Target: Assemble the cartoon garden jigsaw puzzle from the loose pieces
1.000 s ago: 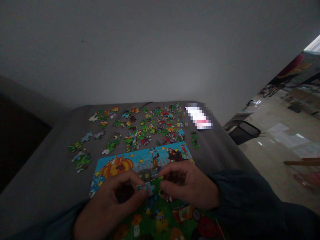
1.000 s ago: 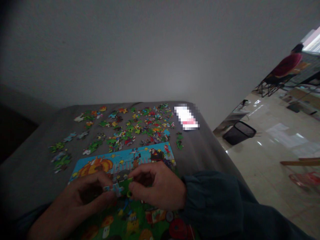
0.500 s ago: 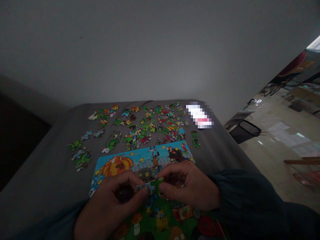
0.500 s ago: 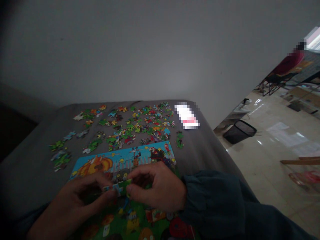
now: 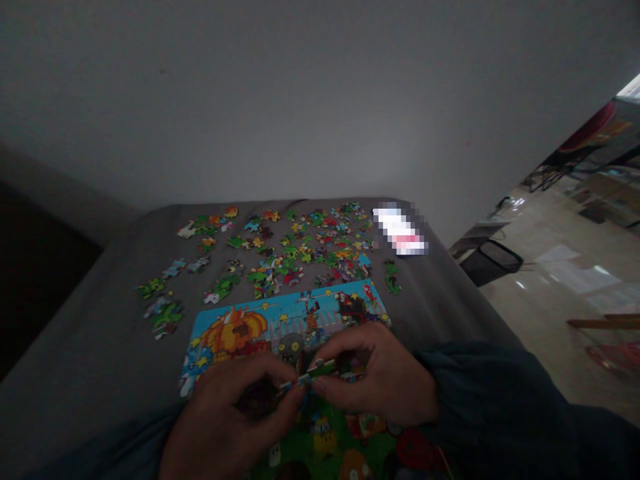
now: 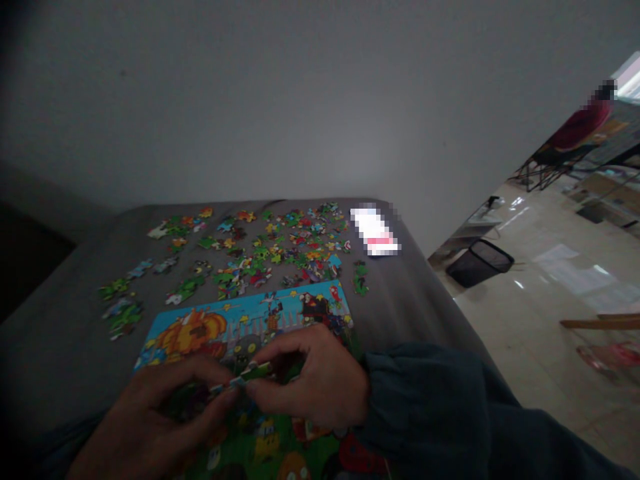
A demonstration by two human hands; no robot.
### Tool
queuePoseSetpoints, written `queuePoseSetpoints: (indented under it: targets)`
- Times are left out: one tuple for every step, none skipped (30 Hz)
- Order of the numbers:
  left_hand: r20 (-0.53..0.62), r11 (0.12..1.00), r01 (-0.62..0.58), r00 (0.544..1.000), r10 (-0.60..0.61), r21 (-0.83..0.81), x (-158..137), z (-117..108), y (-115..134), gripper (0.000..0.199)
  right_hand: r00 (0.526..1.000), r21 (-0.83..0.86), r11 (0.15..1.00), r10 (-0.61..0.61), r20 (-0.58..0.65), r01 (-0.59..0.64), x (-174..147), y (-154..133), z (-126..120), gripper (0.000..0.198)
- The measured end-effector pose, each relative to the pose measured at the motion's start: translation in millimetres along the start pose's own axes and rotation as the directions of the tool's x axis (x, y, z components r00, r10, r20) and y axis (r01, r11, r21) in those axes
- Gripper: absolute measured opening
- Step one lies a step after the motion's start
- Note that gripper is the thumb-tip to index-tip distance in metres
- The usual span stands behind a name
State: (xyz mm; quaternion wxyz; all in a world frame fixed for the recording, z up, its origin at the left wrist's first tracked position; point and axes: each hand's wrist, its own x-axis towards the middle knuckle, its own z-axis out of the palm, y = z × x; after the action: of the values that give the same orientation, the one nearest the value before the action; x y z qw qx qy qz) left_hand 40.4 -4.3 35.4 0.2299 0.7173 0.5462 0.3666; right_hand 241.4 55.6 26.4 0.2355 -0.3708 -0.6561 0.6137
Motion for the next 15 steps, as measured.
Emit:
queuePoseSetpoints:
  targets:
    - [-0.011,1.0,-0.021,1.0,0.021,0.01,-0.4,0.6,-0.4,0.014,1.0,0.0,1.0,0.003,-0.002,-0.003,0.1,-0.2,0.1,0.024]
    - [-0.02,0.999,-0.043,0.999,0.043,0.014,-0.5,1.1,-0.7,0.012,1.0,0.005,1.0,0.005,-0.003,-0.005,0.3,-0.1,0.1,0.023]
    - [-0.025,0.998,-0.061,0.998,0.062,0.015,-0.4,1.5,-1.0,0.011,1.0,0.014,1.0,0.003,-0.002,-0.003,0.6,0.1,0.0,0.022]
    - [-0.031,0.997,-0.078,0.996,0.079,0.01,0.0,1.6,-1.3,0.011,1.0,0.027,1.0,-0.006,-0.001,0.006,1.0,0.4,-0.3,0.021]
    - [-0.037,0.995,-0.095,0.995,0.095,0.003,0.5,1.6,-1.5,0.012,1.0,0.04,0.999,-0.023,0.001,0.023,1.4,0.7,-0.6,0.021]
    - [-0.044,0.993,-0.114,0.993,0.113,-0.006,1.1,1.5,-1.7,0.012,0.999,0.048,0.998,-0.044,0.001,0.044,1.7,0.9,-1.0,0.02]
    - [-0.052,0.991,-0.134,0.99,0.133,-0.012,1.6,1.3,-1.9,0.012,0.998,0.05,0.996,-0.067,-0.002,0.067,1.9,1.0,-1.3,0.02]
    - [-0.063,0.987,-0.157,0.986,0.156,-0.014,2.0,1.1,-2.1,0.013,0.996,0.045,0.995,-0.089,-0.008,0.09,1.9,0.9,-1.4,0.019]
    - [-0.077,0.983,-0.183,0.98,0.182,-0.012,2.2,0.9,-2.2,0.013,0.994,0.036,0.994,-0.108,-0.014,0.108,1.7,0.6,-1.4,0.018]
    - [-0.091,0.978,-0.208,0.974,0.207,-0.003,2.2,0.8,-2.3,0.013,0.992,0.024,0.992,-0.123,-0.02,0.124,1.3,0.2,-1.3,0.017]
    - [-0.105,0.974,-0.227,0.968,0.227,0.01,2.1,0.8,-2.3,0.013,0.99,0.013,0.99,-0.139,-0.027,0.139,0.9,-0.3,-1.0,0.016]
    - [-0.119,0.969,-0.244,0.962,0.245,0.023,1.9,0.8,-2.2,0.013,0.987,0.003,0.988,-0.155,-0.034,0.155,0.4,-0.8,-0.7,0.014]
    - [-0.131,0.966,-0.256,0.957,0.258,0.034,1.6,0.9,-2.1,0.012,0.985,-0.005,0.985,-0.17,-0.038,0.17,-0.1,-1.2,-0.4,0.013]
    - [-0.138,0.964,-0.262,0.954,0.265,0.04,1.4,0.9,-1.8,0.011,0.982,-0.01,0.983,-0.184,-0.041,0.184,-0.5,-1.4,-0.2,0.013]
    - [-0.142,0.964,-0.264,0.953,0.267,0.042,1.1,0.8,-1.5,0.011,0.979,-0.015,0.98,-0.197,-0.042,0.197,-0.7,-1.5,-0.2,0.012]
